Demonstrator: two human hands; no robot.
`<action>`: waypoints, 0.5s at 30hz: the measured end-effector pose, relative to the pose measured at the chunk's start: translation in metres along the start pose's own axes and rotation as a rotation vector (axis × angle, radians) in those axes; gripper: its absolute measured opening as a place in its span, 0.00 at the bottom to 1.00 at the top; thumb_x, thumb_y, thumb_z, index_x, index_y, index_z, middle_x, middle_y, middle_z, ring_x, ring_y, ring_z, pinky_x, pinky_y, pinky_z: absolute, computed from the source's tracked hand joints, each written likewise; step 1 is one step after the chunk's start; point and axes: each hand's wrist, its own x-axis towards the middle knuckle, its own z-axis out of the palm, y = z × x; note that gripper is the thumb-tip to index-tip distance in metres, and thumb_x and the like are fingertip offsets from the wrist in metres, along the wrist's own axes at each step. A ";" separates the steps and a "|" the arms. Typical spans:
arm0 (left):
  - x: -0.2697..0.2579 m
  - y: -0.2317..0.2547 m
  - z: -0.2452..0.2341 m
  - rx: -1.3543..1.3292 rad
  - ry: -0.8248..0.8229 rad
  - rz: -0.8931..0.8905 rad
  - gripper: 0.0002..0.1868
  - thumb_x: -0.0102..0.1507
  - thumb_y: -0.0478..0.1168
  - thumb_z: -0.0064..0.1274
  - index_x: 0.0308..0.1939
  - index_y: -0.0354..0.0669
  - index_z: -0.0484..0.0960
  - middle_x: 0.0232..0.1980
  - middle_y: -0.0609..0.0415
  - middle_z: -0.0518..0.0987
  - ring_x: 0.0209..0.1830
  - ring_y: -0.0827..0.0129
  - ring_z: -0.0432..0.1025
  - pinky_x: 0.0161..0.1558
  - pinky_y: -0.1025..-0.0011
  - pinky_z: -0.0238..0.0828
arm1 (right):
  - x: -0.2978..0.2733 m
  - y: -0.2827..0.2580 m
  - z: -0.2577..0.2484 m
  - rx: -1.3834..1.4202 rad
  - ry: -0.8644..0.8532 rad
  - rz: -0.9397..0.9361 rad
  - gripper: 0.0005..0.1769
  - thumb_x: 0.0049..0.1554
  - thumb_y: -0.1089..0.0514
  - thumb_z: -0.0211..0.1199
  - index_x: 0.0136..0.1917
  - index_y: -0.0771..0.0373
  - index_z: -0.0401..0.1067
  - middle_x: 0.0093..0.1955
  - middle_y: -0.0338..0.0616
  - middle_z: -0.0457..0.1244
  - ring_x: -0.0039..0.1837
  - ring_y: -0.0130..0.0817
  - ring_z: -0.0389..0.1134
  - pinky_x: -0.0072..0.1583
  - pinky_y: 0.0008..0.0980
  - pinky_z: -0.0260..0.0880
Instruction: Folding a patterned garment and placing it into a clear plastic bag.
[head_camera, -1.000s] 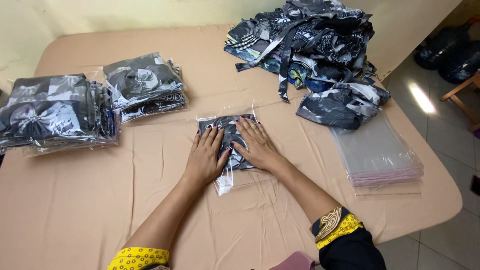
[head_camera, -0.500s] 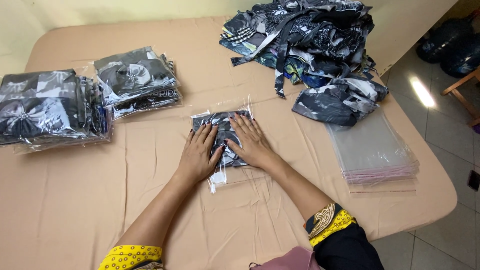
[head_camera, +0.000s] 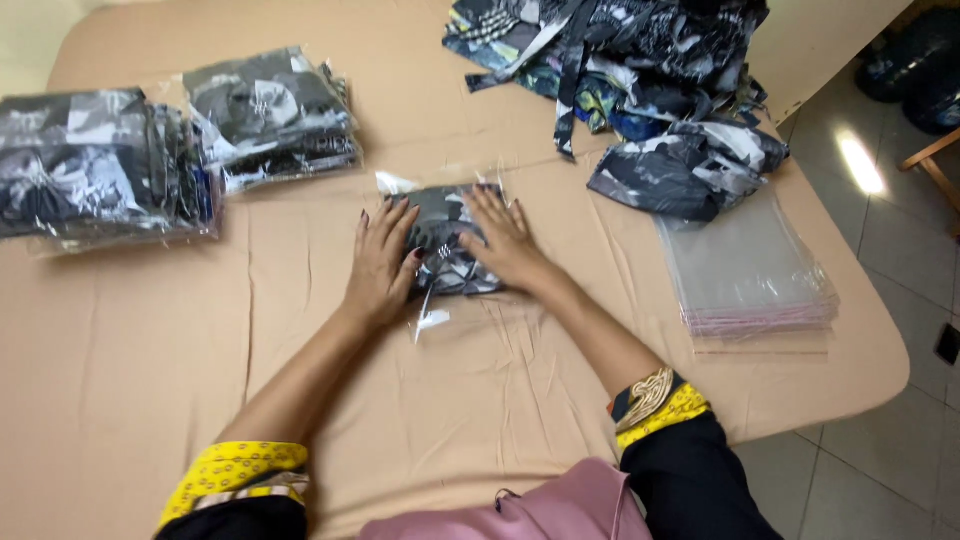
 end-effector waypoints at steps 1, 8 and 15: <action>-0.007 0.006 -0.007 0.000 -0.002 -0.004 0.33 0.72 0.56 0.32 0.79 0.49 0.57 0.79 0.45 0.59 0.81 0.49 0.49 0.76 0.44 0.32 | -0.003 -0.002 -0.008 0.002 -0.004 0.000 0.38 0.66 0.39 0.46 0.83 0.56 0.46 0.85 0.56 0.42 0.84 0.56 0.39 0.76 0.71 0.32; -0.063 0.044 -0.041 0.228 -0.044 0.193 0.48 0.59 0.73 0.49 0.75 0.53 0.62 0.73 0.49 0.66 0.77 0.55 0.56 0.76 0.50 0.42 | -0.068 -0.057 -0.081 0.267 0.022 -0.183 0.20 0.61 0.52 0.59 0.65 0.58 0.71 0.60 0.50 0.67 0.67 0.49 0.66 0.68 0.50 0.63; -0.093 0.015 -0.018 0.312 0.056 0.023 0.43 0.59 0.59 0.54 0.76 0.54 0.63 0.52 0.56 0.69 0.55 0.62 0.66 0.61 0.60 0.59 | -0.130 -0.136 -0.077 0.122 -0.583 -0.304 0.37 0.65 0.46 0.50 0.78 0.70 0.52 0.79 0.71 0.47 0.81 0.65 0.43 0.77 0.60 0.40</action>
